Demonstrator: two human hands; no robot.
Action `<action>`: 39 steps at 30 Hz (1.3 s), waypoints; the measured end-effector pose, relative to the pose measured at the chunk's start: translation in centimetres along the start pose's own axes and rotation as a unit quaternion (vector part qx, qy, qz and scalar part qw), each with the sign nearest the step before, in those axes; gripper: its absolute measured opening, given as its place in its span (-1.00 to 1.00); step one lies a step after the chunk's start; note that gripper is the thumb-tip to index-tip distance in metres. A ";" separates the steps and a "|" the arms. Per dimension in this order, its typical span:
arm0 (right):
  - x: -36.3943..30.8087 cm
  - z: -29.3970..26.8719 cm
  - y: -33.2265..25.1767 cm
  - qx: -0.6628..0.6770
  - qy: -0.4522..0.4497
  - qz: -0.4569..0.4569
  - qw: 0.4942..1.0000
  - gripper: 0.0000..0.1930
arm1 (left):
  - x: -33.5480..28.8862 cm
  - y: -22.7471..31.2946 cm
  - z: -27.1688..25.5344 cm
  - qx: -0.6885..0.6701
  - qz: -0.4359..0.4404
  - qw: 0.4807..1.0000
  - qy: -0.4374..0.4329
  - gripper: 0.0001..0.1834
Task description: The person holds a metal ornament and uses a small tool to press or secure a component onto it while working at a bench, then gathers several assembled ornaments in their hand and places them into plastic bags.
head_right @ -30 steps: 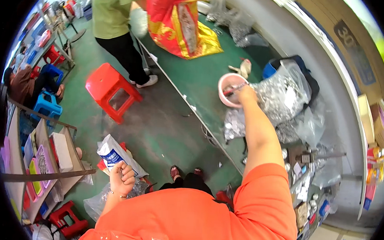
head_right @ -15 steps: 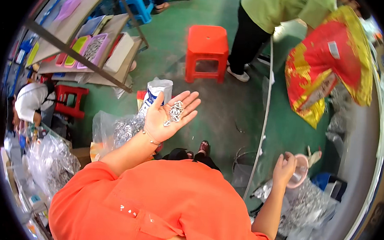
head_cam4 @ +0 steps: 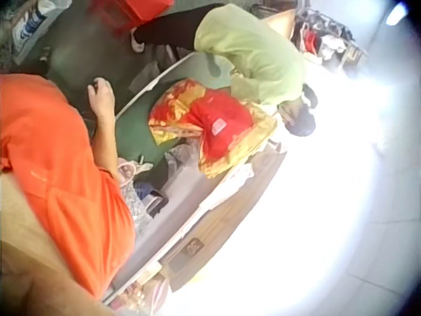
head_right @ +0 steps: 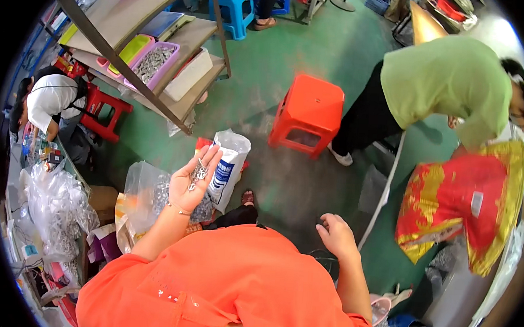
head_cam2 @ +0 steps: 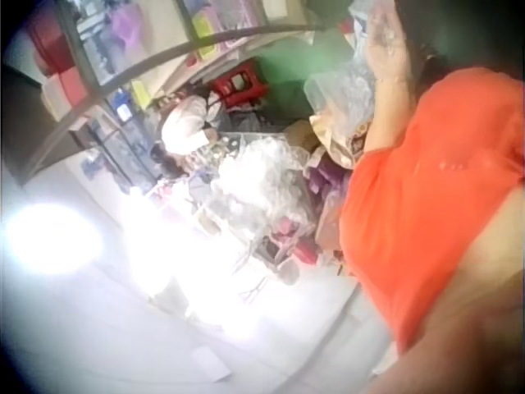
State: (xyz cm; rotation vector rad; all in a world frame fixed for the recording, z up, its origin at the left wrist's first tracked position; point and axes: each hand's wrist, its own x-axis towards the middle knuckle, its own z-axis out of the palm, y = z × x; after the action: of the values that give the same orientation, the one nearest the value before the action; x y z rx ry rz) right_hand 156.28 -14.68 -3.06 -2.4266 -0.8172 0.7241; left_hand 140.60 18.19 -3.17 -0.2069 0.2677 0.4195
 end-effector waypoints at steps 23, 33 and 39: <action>27.8 -11.8 0.1 0.031 -0.013 -0.054 0.998 -0.77 | 24.0 -0.9 15.4 0.077 -0.021 0.993 -0.088 -0.19; 34.9 -20.3 -7.3 -0.068 -0.031 -0.181 0.981 -0.81 | 32.9 0.4 17.8 0.059 -0.015 0.998 -0.024 -0.38; 38.0 -28.3 -26.2 -0.098 0.153 -0.529 0.829 -0.80 | 40.0 4.7 18.8 0.066 -0.029 0.997 -0.007 -0.44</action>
State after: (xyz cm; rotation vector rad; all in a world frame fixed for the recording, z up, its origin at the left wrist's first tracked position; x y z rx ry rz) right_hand 188.89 21.24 20.85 -1.7043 -1.8762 -0.1899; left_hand 177.74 42.06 2.02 -0.0829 0.2733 0.3441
